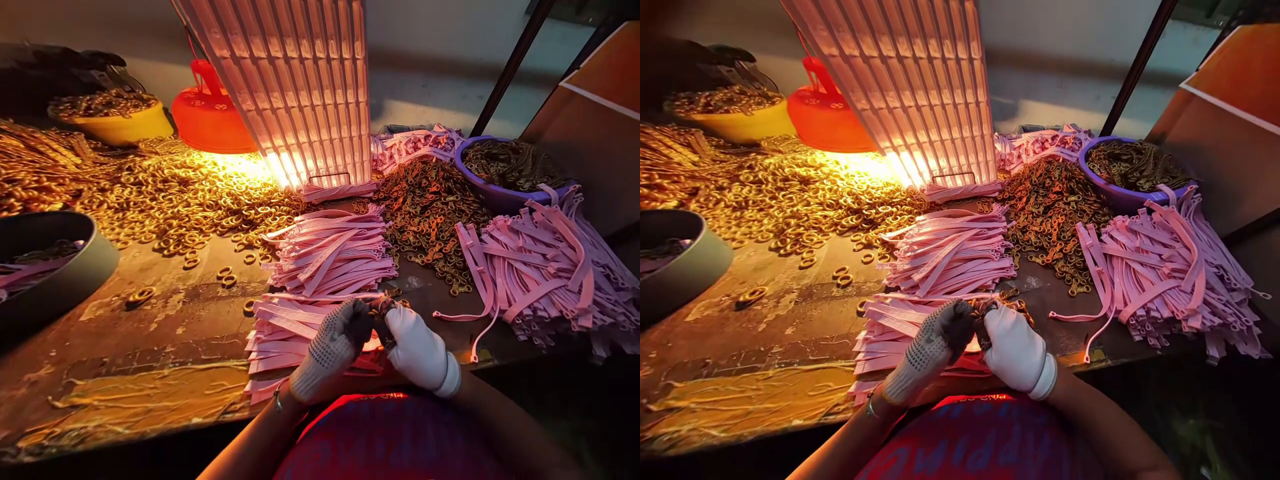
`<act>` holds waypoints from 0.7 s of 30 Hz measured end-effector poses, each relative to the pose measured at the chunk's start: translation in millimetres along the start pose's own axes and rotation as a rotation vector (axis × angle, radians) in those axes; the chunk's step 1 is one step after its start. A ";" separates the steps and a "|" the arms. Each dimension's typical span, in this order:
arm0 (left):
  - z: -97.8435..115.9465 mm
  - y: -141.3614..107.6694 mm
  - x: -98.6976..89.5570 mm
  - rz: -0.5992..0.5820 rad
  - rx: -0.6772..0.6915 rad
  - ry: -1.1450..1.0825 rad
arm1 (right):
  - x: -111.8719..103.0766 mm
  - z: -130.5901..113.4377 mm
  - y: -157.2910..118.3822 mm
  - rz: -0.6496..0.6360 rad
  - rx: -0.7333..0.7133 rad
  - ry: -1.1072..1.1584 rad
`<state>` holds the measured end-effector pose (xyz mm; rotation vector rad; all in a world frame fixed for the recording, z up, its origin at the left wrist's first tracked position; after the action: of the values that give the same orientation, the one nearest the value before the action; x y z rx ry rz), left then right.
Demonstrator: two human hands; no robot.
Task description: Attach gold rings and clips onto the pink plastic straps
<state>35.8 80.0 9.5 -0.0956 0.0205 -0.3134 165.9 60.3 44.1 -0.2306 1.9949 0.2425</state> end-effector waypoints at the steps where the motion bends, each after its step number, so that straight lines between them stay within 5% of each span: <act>1: -1.8 1.7 1.0 0.002 -0.032 -0.054 | 2.2 0.0 2.0 -0.035 0.021 -0.134; 6: -10.1 17.0 3.3 -0.042 -0.164 -0.246 | -0.2 -8.2 21.4 -0.119 -0.030 -0.349; 13: 0.5 51.8 -3.0 -0.050 -0.128 -0.220 | -1.3 15.7 45.6 -0.133 0.157 -0.150; 17: 22.3 117.6 -17.9 -0.171 0.067 0.312 | 4.2 44.3 50.2 0.013 0.195 -0.075; 21: 39.4 219.7 -35.5 -0.079 0.208 0.713 | 4.4 66.6 41.9 0.229 0.178 0.071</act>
<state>70.8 302.5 27.6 0.2262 0.6904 -0.4138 210.5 118.5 15.2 0.1047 2.1003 0.2023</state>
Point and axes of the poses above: each hand's wrist, its own y-axis towards the middle knuckle, its own x-axis out of the palm, z = x × y, the point moved 7 cm from there along y, towards the middle knuckle, and after that the axes turned 2 degrees about x, right-handed, at the moved point
